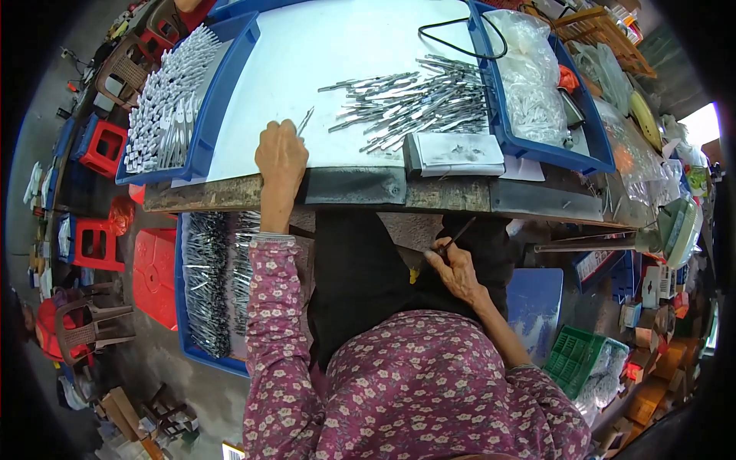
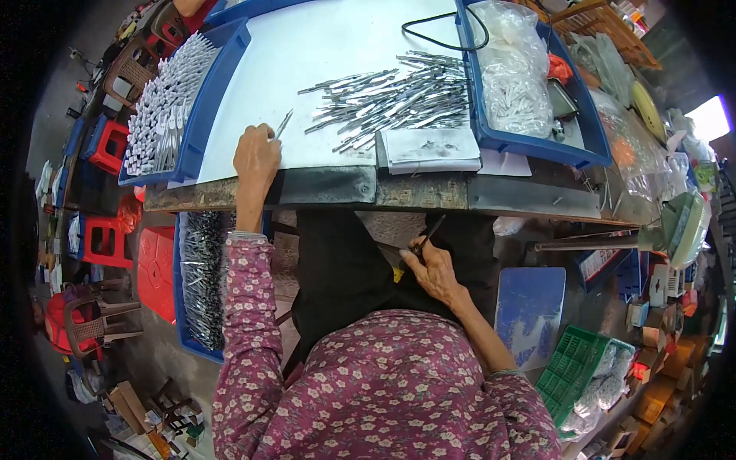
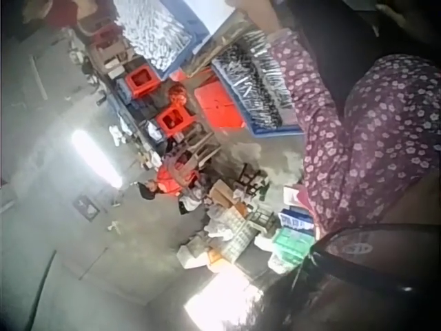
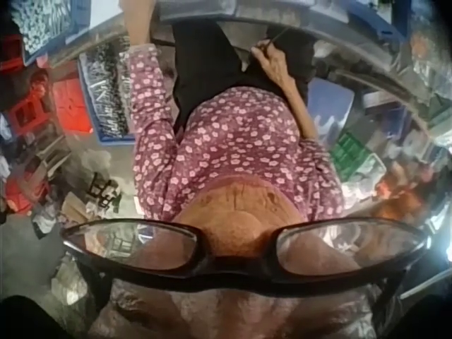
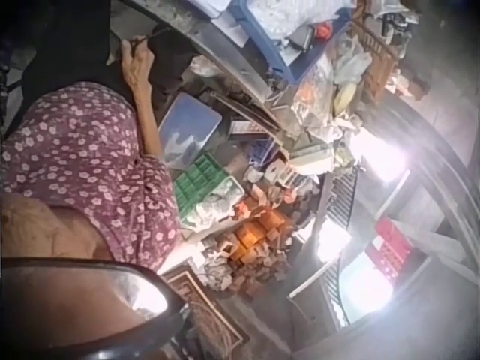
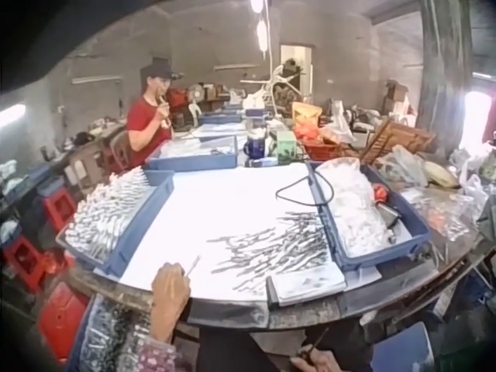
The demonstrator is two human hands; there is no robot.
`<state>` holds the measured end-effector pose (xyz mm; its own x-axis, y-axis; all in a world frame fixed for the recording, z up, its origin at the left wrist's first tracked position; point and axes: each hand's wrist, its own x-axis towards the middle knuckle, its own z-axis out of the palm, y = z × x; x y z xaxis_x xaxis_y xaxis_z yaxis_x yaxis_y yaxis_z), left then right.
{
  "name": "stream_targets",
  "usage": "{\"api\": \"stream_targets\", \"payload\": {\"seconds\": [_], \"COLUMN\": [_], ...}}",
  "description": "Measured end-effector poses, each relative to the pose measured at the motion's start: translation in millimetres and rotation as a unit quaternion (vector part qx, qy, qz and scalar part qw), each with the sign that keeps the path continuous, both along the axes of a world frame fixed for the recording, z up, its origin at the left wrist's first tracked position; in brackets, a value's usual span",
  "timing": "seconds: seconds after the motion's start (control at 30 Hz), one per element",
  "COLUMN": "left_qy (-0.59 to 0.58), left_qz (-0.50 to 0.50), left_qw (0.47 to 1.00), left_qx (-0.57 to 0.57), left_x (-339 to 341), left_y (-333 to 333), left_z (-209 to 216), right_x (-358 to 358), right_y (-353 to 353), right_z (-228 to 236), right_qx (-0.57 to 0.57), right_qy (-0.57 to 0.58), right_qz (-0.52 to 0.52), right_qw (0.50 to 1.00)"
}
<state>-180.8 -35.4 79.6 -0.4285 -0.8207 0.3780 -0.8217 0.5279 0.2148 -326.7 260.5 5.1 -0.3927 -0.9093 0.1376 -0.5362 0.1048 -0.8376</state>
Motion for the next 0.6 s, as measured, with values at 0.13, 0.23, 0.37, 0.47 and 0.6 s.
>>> {"api": "stream_targets", "payload": {"seconds": [0.13, 0.23, 0.37, 0.47, 0.6], "left_qy": [0.074, 0.065, 0.027, 0.007, 0.015], "left_qz": [-0.084, -0.119, -0.117, -0.106, -0.154], "left_qw": [0.991, 0.987, 0.989, 0.992, 0.981], "left_qx": [-0.076, -0.088, -0.086, -0.073, -0.115], "left_x": [-33.9, -62.5, -81.2, -88.6, -83.4], "left_y": [-28.4, -54.2, -73.8, -77.4, -84.8], "left_z": [-3.3, -10.7, -24.1, -27.5, -36.0], "right_x": [3.4, 3.3, 3.1, 0.2, -3.3], "right_y": [-1.2, -1.8, 0.8, 2.8, 3.4], "right_z": [3.5, 4.9, -5.6, -7.5, -12.1], "right_qx": [0.014, 0.046, 0.007, 0.004, -0.001], "right_qy": [0.001, -0.003, -0.007, -0.008, 0.018], "right_qz": [0.038, 0.049, 0.042, 0.036, 0.045], "right_qw": [0.999, 0.998, 0.999, 0.999, 0.999]}}
